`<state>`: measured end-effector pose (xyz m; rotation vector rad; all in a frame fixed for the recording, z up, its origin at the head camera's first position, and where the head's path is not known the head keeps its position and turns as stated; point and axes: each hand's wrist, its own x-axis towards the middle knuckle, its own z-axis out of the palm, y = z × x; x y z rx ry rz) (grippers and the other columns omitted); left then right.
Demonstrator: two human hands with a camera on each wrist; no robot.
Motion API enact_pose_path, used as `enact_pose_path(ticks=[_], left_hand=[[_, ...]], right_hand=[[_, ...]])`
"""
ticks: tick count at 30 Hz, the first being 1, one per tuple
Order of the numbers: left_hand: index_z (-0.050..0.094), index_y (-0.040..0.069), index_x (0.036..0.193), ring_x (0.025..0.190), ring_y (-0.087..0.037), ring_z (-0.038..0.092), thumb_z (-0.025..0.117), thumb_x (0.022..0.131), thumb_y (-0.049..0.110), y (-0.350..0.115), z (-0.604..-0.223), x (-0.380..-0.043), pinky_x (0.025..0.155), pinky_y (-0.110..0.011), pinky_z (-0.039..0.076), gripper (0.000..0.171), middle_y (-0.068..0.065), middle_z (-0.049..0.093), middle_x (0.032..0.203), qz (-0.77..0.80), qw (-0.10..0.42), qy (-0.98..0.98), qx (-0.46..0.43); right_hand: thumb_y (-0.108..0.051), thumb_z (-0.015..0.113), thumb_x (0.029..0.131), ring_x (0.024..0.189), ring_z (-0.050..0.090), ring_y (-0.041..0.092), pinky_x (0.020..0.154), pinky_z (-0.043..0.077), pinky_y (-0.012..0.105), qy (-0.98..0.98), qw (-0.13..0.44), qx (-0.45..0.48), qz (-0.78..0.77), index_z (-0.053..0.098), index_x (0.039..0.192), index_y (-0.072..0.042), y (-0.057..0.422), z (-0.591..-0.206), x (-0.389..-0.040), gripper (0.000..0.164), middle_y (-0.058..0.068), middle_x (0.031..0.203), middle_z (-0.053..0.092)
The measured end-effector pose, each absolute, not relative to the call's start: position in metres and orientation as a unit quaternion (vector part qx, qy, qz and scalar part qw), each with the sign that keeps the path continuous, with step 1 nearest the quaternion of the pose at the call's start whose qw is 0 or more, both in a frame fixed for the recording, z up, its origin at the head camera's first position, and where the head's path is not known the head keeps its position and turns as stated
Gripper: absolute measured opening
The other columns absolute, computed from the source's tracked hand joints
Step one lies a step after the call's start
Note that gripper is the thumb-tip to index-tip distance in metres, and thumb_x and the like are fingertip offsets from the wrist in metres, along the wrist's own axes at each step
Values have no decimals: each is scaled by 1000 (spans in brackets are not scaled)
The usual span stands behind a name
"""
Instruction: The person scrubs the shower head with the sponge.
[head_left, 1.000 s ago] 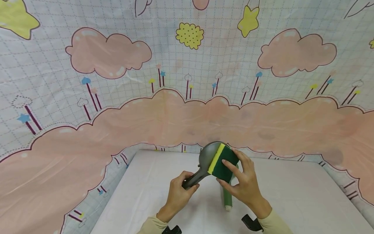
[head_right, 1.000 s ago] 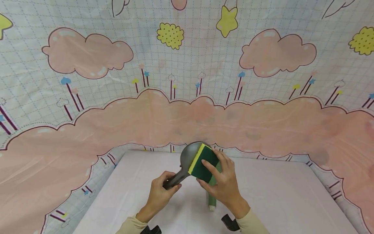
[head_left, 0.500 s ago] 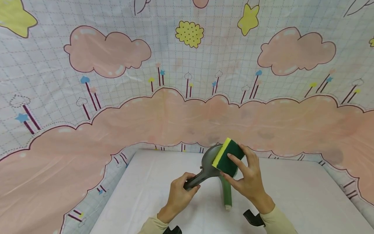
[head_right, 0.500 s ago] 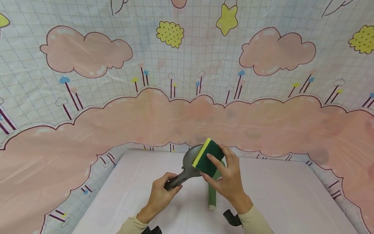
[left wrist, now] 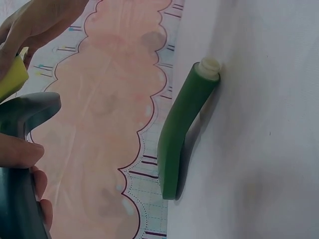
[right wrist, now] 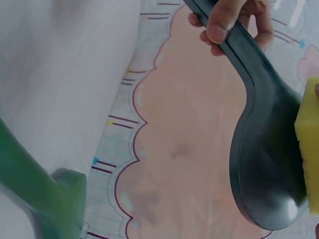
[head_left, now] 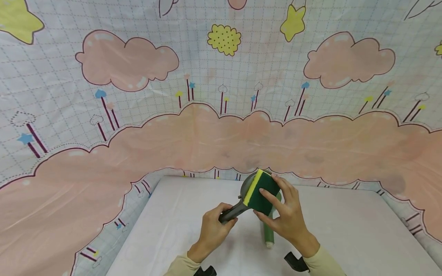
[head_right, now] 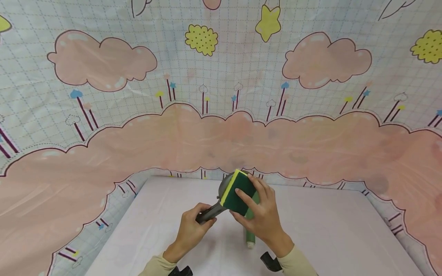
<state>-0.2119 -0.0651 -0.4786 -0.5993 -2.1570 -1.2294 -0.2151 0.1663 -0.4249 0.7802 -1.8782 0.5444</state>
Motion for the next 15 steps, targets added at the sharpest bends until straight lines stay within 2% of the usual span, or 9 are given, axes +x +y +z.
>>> enact_pose_path(ticks=[7,15], left_hand=[[69,14,94,70,-2,62,89,64,3,-64,-480,-213,63,-20,51,38,3,74,84,-436,301,-817,-227],[69,14,93,70,-2,63,90,64,4,-63,-480,-213,64,-20,52,37,3,74,84,-413,315,-822,-233]], right_hand=[[-62,58,90,123,47,41,95,37,45,-775,501,318,217,68,120,-15,170,-419,-218,57,27,138,51],[-62,59,89,124,46,41,97,35,48,-778,498,313,221,68,121,-15,174,-417,-221,57,27,140,50]])
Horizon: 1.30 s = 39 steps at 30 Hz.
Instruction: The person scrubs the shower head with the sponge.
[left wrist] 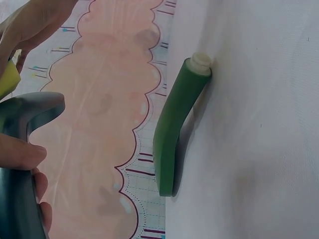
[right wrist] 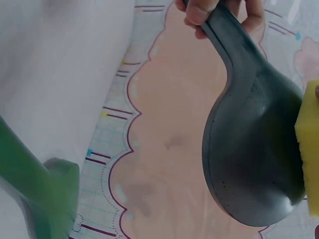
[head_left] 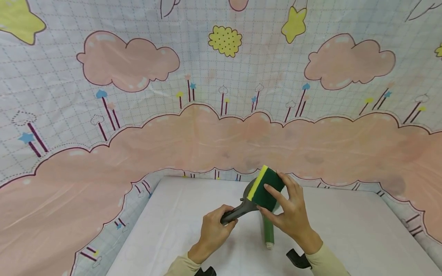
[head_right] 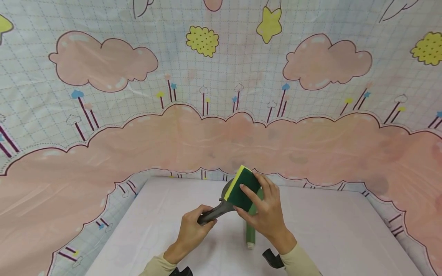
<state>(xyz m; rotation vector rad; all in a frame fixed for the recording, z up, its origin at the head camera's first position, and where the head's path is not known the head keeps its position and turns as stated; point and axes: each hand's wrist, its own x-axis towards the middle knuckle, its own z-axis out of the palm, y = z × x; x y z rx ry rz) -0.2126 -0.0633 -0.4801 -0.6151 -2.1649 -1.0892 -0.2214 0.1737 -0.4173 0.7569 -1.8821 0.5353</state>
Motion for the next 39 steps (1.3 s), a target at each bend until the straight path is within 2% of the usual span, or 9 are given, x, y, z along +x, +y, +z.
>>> enact_pose_path(ticks=[7,15,23,30,39], left_hand=[[68,14,93,71,-4,65,90,63,4,-61,-479,-213,64,-22,54,38,2,74,84,-408,327,-820,-233],[67,13,96,74,-6,67,88,66,4,-56,-477,-213,65,-22,52,38,1,74,85,-444,315,-810,-215],[65,16,102,79,-8,68,85,70,3,-53,-472,-209,71,-25,53,40,2,74,90,-522,259,-787,-203],[66,17,108,84,-10,65,82,78,11,-52,-471,-208,75,-24,48,35,1,75,95,-582,189,-776,-155],[64,14,111,82,-9,66,82,78,12,-47,-468,-209,75,-23,48,38,-2,74,96,-620,170,-756,-127]], right_hand=[[-61,57,90,125,45,43,94,36,50,-779,494,322,212,68,121,-16,168,-422,-219,56,26,140,50],[-59,56,92,123,47,43,94,36,51,-772,498,344,194,69,120,-17,158,-429,-215,53,26,138,52],[-58,57,92,123,47,44,93,36,52,-768,502,345,199,69,120,-16,156,-431,-214,52,27,138,52],[-60,55,92,122,46,42,93,36,52,-777,504,317,205,68,120,-16,163,-434,-217,54,26,139,51],[-58,59,91,123,46,44,88,36,51,-768,526,287,227,68,120,-14,167,-435,-222,54,28,137,51]])
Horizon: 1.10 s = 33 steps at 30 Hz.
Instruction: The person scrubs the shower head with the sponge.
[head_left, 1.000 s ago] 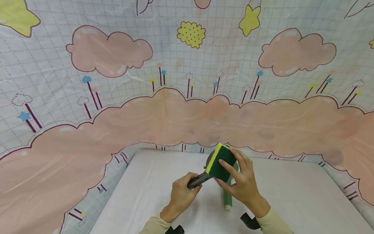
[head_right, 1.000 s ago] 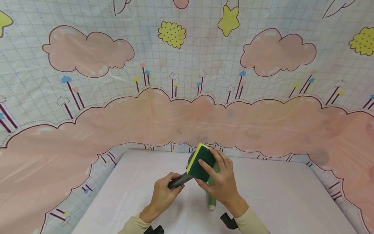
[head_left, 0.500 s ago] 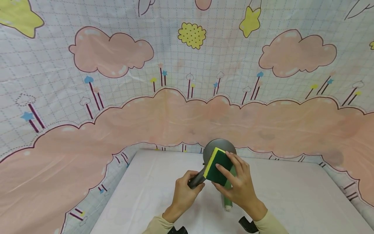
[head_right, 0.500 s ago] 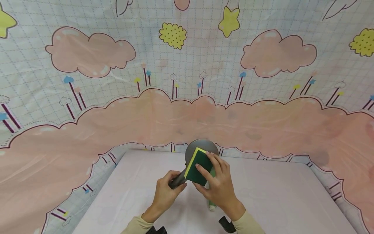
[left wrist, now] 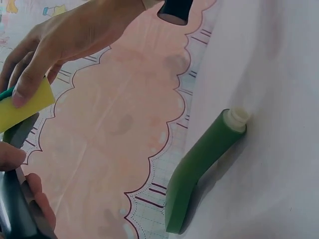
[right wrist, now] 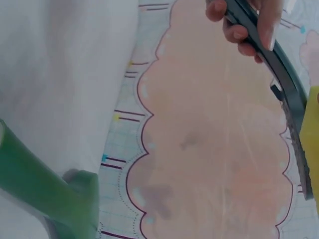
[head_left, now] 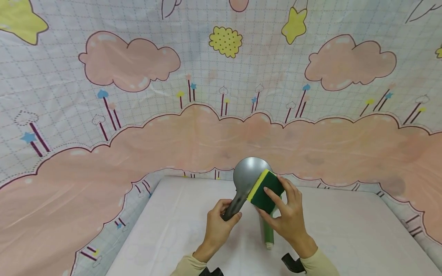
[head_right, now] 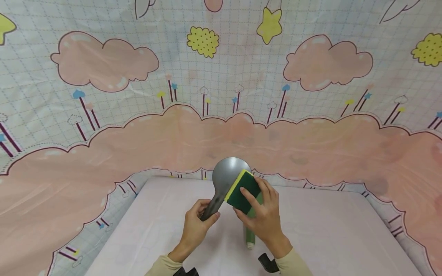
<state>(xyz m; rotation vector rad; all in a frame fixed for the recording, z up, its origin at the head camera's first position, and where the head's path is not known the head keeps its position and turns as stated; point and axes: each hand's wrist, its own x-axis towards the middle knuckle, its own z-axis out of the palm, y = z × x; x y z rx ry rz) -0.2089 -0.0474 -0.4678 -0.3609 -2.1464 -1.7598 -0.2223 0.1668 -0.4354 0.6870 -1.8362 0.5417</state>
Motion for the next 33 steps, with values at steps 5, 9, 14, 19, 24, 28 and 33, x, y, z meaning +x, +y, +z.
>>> enact_pose_path(ticks=[5,9,14,19,24,28,33], left_hand=[[62,14,115,77,-7,64,80,80,12,-46,-468,-209,70,-22,50,39,-5,74,94,-636,156,-746,-122],[58,14,122,60,-5,57,78,82,10,-46,-468,-212,56,-20,46,45,-9,72,91,-656,118,-737,-112],[53,8,126,46,-6,47,76,81,3,-47,-467,-214,46,-18,39,51,-10,65,81,-684,59,-720,-98],[53,10,126,45,-7,48,76,83,7,-48,-468,-215,43,-17,39,48,-7,62,76,-700,33,-706,-99],[56,10,125,50,-8,55,77,84,11,-52,-469,-215,45,-18,44,46,-9,63,89,-720,22,-685,-110],[60,10,124,66,-8,62,78,82,12,-55,-470,-216,51,-20,49,46,-11,61,105,-721,25,-683,-116],[61,6,129,90,-10,64,77,84,17,-60,-472,-218,72,-21,54,48,-15,65,114,-699,34,-703,-126]], right_hand=[[-59,58,91,123,46,43,94,35,47,-766,530,286,223,69,120,-16,161,-441,-219,54,27,139,51],[-59,58,91,123,46,42,94,35,46,-763,533,291,221,69,119,-15,159,-445,-218,53,28,138,51],[-57,59,92,125,45,42,108,30,34,-754,537,304,223,69,119,-13,159,-446,-217,52,29,138,50],[-53,63,91,129,44,43,119,26,27,-741,539,316,246,68,118,-8,162,-442,-219,52,32,137,48],[-54,66,88,132,44,36,116,30,22,-740,522,310,289,67,118,-6,167,-436,-218,57,33,138,47],[-54,68,86,135,43,27,115,31,20,-740,497,309,332,66,119,-4,171,-432,-217,60,33,140,45],[-54,70,85,137,41,23,113,33,18,-736,474,311,370,65,120,-2,175,-428,-217,63,34,142,43]])
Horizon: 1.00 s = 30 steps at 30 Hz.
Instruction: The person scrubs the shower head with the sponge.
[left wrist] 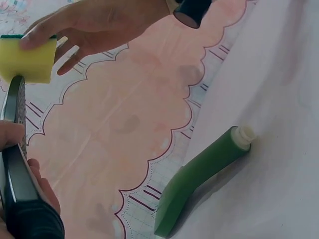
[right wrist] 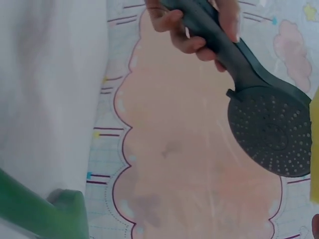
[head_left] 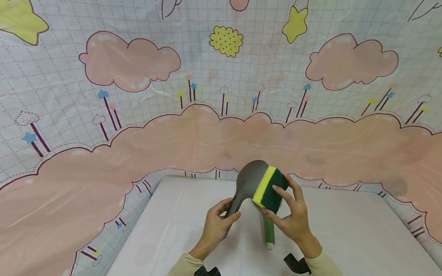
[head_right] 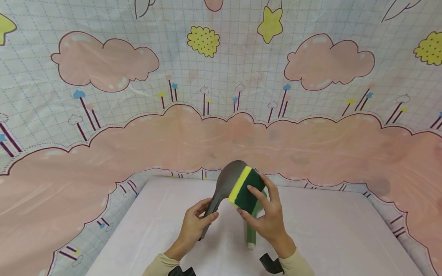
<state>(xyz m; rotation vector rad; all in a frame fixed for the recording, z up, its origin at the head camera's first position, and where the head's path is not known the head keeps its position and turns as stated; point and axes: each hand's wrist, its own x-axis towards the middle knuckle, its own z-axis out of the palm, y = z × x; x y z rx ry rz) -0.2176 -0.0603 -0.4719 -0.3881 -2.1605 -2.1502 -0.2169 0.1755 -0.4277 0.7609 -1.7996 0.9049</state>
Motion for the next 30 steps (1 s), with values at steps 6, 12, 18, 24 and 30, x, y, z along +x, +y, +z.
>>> enact_pose_path(ticks=[6,12,18,24,30], left_hand=[[52,0,138,96,-15,68,73,89,18,-66,-471,-217,80,-18,53,56,-24,60,131,-694,11,-705,-148],[49,0,140,110,-25,65,69,92,17,-71,-473,-219,85,-18,51,55,-23,58,133,-668,10,-724,-168],[48,-3,140,117,-28,62,69,92,15,-73,-476,-220,90,-18,50,56,-24,61,130,-670,11,-719,-184],[50,-7,138,103,-9,65,69,90,8,-77,-476,-219,83,-16,51,54,-26,58,131,-678,15,-705,-209],[60,-2,130,96,-6,61,70,88,2,-79,-476,-219,77,-18,52,43,-17,57,117,-670,52,-699,-244]], right_hand=[[-56,68,86,135,41,24,112,32,17,-745,469,317,352,66,121,-5,179,-427,-216,61,31,142,44],[-55,68,86,135,42,30,115,32,23,-727,487,349,334,68,117,-5,180,-427,-216,59,34,138,46],[-56,69,85,137,42,24,109,37,17,-718,468,349,379,66,118,-1,185,-424,-214,64,35,138,45],[-52,72,84,132,45,20,101,42,13,-715,428,352,427,63,121,2,193,-417,-212,66,34,141,43],[-17,79,79,134,44,21,103,43,16,-694,359,368,504,57,126,8,203,-410,-214,58,33,146,38]])
